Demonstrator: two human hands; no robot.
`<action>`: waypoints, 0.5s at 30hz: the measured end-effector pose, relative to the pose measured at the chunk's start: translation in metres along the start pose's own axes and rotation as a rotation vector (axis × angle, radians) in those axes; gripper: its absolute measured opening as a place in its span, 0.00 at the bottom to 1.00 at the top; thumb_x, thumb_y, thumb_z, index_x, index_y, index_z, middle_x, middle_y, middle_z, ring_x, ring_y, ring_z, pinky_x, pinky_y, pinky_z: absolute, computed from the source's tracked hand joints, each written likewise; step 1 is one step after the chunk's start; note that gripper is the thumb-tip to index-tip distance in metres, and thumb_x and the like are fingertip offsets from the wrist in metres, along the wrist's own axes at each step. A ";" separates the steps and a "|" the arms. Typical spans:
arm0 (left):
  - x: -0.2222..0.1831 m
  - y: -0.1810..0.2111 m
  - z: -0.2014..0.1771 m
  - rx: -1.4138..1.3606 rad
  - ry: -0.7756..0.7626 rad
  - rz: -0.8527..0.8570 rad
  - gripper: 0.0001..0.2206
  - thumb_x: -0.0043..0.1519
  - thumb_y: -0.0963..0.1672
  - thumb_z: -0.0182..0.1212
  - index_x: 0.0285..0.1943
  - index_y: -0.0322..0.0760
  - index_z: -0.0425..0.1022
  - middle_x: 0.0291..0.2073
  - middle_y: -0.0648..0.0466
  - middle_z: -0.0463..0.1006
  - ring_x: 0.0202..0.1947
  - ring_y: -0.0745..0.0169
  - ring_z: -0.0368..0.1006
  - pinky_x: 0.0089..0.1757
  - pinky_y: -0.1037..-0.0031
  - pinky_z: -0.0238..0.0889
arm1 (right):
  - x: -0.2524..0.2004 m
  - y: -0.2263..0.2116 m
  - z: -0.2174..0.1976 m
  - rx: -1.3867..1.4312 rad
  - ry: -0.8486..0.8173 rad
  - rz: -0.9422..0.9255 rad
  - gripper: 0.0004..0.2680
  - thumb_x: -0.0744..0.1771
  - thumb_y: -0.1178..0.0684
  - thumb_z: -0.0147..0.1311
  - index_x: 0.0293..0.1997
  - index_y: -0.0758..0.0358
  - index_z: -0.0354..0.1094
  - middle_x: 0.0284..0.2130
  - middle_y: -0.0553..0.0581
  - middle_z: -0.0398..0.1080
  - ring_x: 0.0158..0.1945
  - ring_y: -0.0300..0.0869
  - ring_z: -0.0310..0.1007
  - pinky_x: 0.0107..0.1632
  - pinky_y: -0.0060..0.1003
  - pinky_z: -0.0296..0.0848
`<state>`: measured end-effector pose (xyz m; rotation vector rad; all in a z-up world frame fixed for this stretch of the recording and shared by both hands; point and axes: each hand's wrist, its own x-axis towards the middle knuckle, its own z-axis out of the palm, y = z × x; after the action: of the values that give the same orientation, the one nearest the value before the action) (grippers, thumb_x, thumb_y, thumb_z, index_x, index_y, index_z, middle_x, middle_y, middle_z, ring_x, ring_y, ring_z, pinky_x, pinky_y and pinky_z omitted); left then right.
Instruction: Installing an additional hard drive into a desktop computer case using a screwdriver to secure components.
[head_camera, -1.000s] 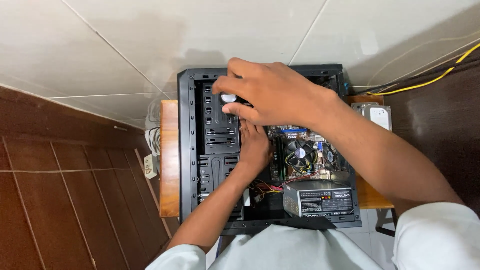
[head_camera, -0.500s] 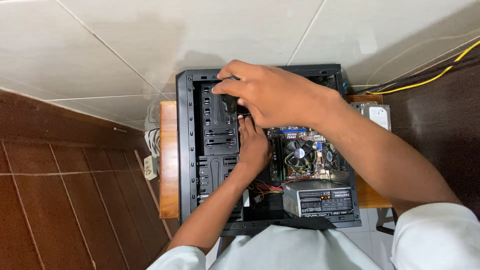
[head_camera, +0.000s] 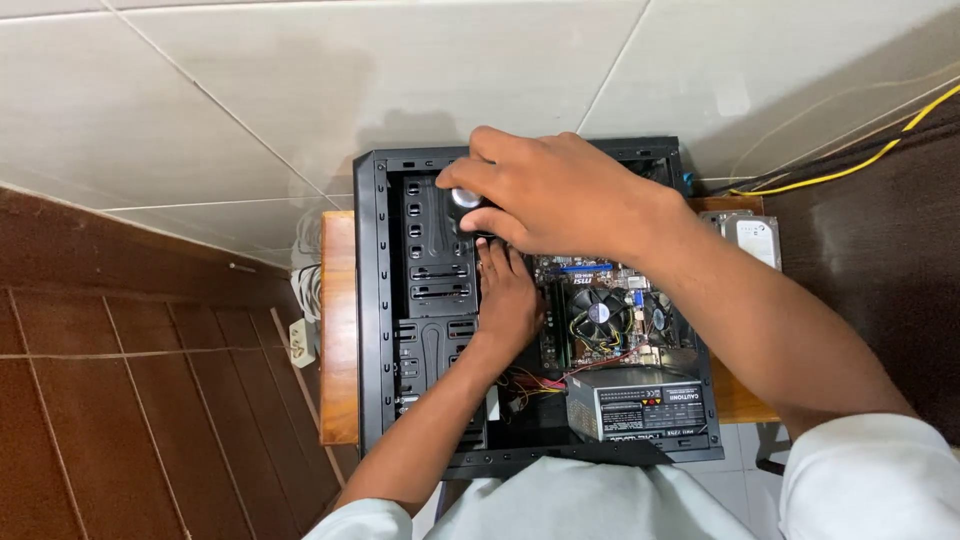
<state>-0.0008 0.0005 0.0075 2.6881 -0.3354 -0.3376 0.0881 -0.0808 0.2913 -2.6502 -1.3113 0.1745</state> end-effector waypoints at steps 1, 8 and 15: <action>-0.004 0.005 -0.013 -0.001 -0.001 0.000 0.58 0.49 0.48 0.83 0.75 0.13 0.37 0.72 0.17 0.37 0.74 0.11 0.25 0.67 0.38 0.39 | 0.000 0.000 0.003 0.001 -0.001 0.000 0.17 0.70 0.46 0.54 0.66 0.57 0.64 0.44 0.56 0.64 0.27 0.53 0.72 0.21 0.50 0.73; -0.009 0.015 -0.035 0.024 -0.101 -0.064 0.50 0.58 0.49 0.69 0.78 0.16 0.36 0.73 0.19 0.36 0.76 0.16 0.27 0.67 0.47 0.46 | -0.001 -0.007 0.001 0.029 0.151 -0.025 0.16 0.69 0.37 0.55 0.53 0.58 0.67 0.38 0.56 0.69 0.35 0.55 0.79 0.36 0.51 0.80; -0.011 0.018 -0.041 -0.001 -0.107 -0.074 0.46 0.59 0.47 0.69 0.76 0.16 0.41 0.74 0.21 0.38 0.76 0.17 0.25 0.68 0.47 0.43 | -0.008 -0.013 -0.009 0.023 0.077 -0.077 0.10 0.68 0.60 0.52 0.54 0.57 0.70 0.49 0.56 0.66 0.43 0.58 0.78 0.38 0.54 0.80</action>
<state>-0.0027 0.0020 0.0531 2.6920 -0.2669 -0.5044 0.0746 -0.0800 0.3028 -2.5549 -1.3756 0.0757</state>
